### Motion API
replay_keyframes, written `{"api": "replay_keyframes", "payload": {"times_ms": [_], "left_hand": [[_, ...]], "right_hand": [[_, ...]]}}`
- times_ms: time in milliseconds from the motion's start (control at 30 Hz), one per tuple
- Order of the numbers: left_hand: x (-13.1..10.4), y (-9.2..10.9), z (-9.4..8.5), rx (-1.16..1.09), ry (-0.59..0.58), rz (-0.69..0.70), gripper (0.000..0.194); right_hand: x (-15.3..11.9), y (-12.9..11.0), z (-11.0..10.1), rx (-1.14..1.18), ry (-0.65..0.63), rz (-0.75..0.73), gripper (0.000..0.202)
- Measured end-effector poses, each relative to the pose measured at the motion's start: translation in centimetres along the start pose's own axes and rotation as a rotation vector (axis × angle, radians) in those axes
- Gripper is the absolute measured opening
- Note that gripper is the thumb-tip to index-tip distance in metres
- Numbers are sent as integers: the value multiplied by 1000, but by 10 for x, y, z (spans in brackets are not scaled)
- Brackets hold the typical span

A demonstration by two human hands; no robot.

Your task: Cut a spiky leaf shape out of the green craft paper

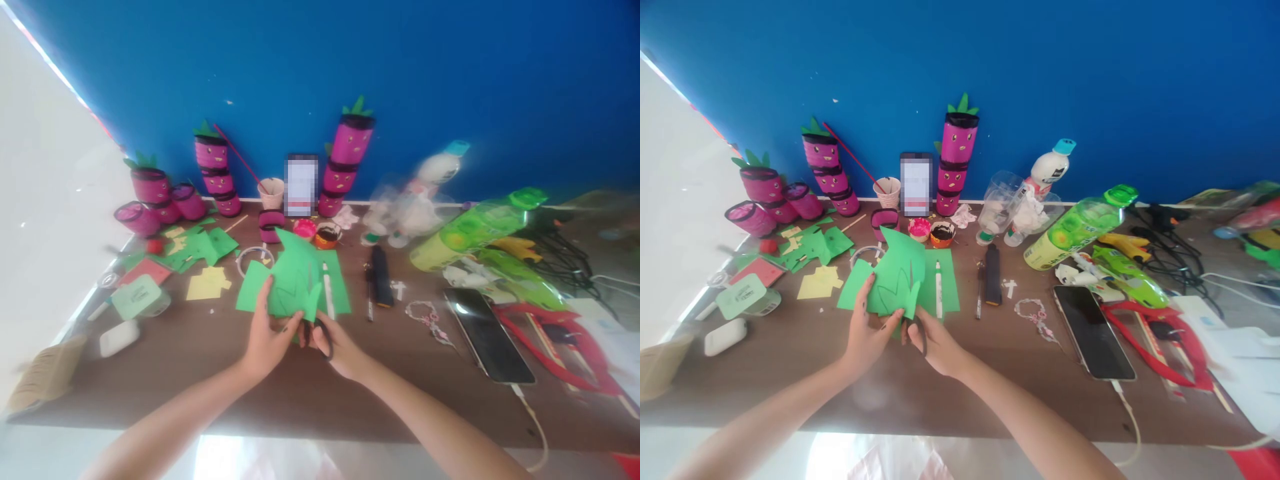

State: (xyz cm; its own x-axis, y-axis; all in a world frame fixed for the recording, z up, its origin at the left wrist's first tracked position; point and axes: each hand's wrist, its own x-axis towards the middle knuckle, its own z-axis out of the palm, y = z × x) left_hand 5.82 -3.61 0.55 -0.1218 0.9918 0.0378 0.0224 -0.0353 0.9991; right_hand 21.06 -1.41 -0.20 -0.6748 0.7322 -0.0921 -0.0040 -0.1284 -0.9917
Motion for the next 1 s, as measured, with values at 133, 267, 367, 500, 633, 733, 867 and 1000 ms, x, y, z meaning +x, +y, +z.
{"api": "replay_keyframes", "payload": {"times_ms": [133, 267, 367, 500, 633, 733, 867, 1000], "left_hand": [[-1, -2, 0, -71, -30, -34, 80], [-1, -2, 0, -75, -28, -47, 80], [0, -1, 0, -48, -25, -47, 80], [0, 1, -1, -29, -1, -13, 78], [1, 4, -2, -29, 13, -14, 75], [1, 5, -4, -18, 2, -40, 75], [2, 4, -4, -10, 5, -35, 75], [2, 2, -5, -8, 15, -29, 75]], "right_hand": [[-1, -1, 1, -4, 9, 4, 58], [-1, -2, 2, 8, 3, 0, 56], [-1, -4, 3, -1, 7, -9, 55], [0, -8, 3, -25, 3, -15, 53], [0, -11, 2, -55, 3, -19, 54], [0, -11, 1, -70, 0, -27, 54], [0, -10, 0, -79, -5, -44, 53], [0, -11, 1, -95, 3, -50, 54]]}}
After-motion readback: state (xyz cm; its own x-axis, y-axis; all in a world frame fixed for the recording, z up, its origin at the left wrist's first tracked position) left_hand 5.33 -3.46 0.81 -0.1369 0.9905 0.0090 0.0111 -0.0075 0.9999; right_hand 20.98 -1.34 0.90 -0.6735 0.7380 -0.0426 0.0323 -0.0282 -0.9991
